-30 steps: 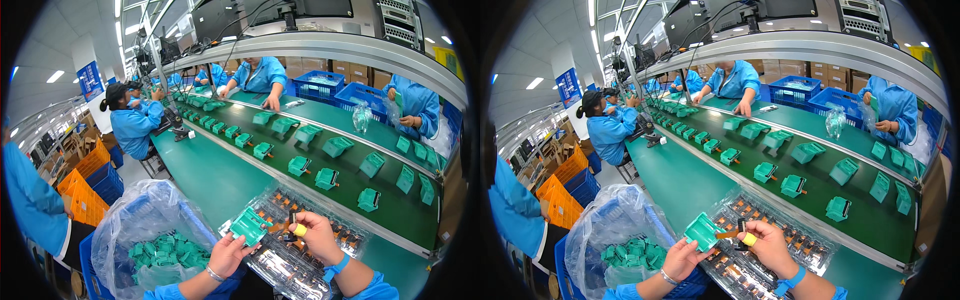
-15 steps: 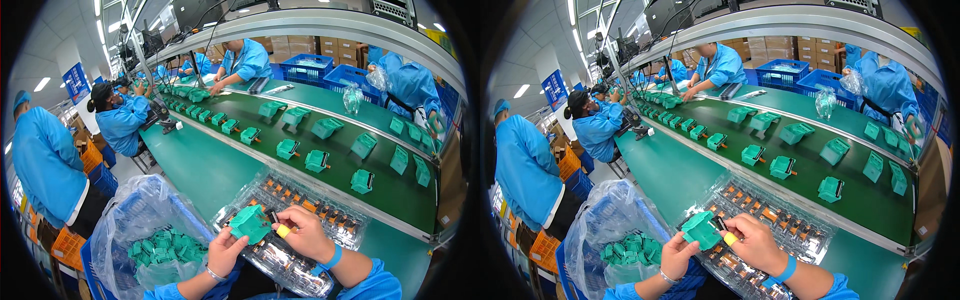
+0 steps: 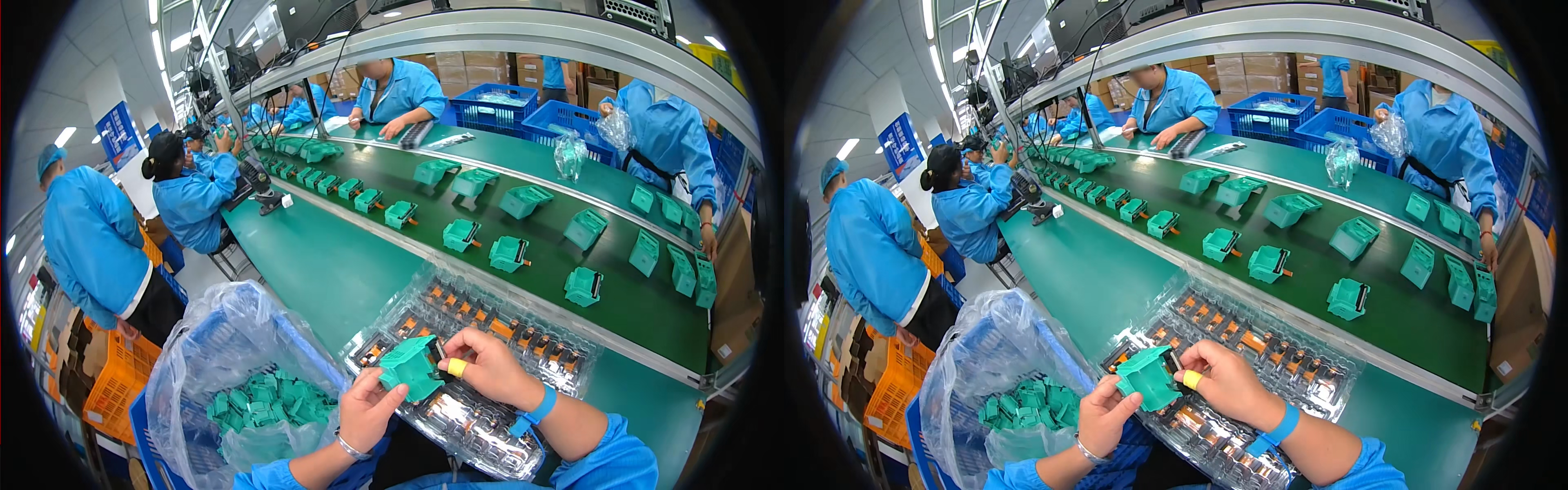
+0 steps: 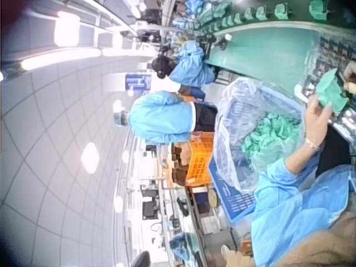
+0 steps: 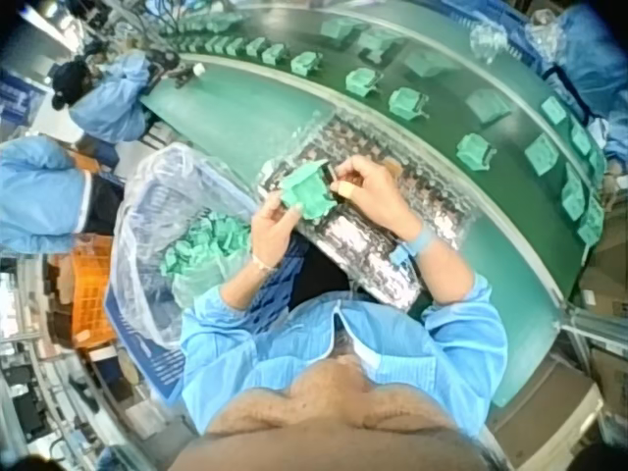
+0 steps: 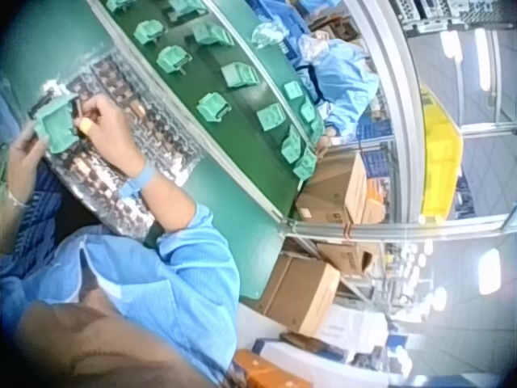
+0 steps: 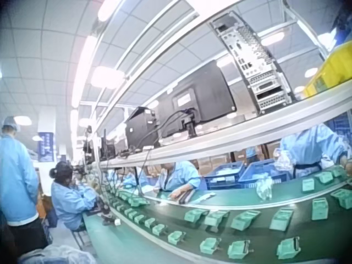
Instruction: The person assembles small electronic components into green plastic housings by hand, inserting circuit boards and connectors into the housings on an assembly line.
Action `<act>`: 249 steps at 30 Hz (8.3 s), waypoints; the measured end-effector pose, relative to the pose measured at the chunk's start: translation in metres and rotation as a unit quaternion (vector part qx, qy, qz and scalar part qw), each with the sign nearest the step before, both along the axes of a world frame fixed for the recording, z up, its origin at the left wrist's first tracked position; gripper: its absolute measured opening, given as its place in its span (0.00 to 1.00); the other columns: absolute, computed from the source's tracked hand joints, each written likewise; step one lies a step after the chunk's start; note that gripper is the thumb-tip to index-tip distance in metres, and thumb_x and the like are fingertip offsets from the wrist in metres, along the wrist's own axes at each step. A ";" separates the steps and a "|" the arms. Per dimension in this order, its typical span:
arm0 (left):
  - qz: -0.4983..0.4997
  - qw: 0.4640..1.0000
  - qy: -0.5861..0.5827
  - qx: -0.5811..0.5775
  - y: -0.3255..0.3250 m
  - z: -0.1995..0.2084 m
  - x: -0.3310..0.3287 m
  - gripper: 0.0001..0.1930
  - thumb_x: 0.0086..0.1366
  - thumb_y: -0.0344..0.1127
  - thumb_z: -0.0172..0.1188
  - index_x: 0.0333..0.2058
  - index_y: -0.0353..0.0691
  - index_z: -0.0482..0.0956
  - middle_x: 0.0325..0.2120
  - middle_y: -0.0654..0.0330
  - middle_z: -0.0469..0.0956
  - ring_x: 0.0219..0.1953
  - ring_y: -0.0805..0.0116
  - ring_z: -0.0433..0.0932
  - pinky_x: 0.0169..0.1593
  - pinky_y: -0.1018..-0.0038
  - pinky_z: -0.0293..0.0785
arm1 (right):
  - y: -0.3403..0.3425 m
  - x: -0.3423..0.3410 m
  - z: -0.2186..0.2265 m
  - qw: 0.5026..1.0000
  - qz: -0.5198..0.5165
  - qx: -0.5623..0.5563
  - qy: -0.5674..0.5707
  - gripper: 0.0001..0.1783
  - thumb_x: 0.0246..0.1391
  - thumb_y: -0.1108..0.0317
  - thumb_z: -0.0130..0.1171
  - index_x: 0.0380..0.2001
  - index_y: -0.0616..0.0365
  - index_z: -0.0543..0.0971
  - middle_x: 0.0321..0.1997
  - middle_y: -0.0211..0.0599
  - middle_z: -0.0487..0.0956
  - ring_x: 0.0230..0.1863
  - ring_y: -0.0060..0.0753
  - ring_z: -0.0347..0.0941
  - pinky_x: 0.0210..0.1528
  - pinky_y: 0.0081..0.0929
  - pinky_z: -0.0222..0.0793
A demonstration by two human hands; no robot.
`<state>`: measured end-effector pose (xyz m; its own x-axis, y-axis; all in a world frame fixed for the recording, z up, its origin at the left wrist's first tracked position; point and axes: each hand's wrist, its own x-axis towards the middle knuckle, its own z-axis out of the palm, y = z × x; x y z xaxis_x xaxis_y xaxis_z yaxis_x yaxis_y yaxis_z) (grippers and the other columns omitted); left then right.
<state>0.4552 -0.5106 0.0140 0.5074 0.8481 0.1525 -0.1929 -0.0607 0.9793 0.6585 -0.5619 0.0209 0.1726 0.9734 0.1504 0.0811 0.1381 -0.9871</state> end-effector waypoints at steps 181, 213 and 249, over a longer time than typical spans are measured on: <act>0.057 0.959 -0.078 -0.267 -0.014 -0.016 -0.018 0.22 0.59 0.23 0.56 0.52 0.34 0.63 0.40 0.55 0.72 0.43 0.63 0.76 0.43 0.65 0.78 | -0.040 0.008 0.014 0.973 -0.028 0.030 0.225 0.12 0.51 0.77 0.58 0.40 0.64 0.76 0.36 0.33 0.75 0.38 0.25 0.73 0.39 0.25 0.73; -0.021 0.988 -0.106 -0.106 -0.048 -0.003 -0.005 0.25 0.59 0.26 0.57 0.53 0.34 0.58 0.49 0.53 0.67 0.52 0.65 0.68 0.54 0.69 0.66 | -0.055 -0.006 -0.007 0.944 0.114 -0.075 0.300 0.10 0.49 0.76 0.60 0.37 0.65 0.77 0.60 0.45 0.63 0.51 0.27 0.68 0.54 0.23 0.64; -0.033 0.998 -0.013 -0.047 -0.063 -0.022 -0.004 0.19 0.53 0.20 0.63 0.41 0.34 0.65 0.43 0.56 0.71 0.47 0.67 0.73 0.52 0.70 0.70 | -0.077 -0.008 0.009 0.969 -0.079 0.087 -0.217 0.09 0.44 0.72 0.66 0.28 0.62 0.76 0.22 0.32 0.73 0.22 0.19 0.68 0.23 0.18 0.65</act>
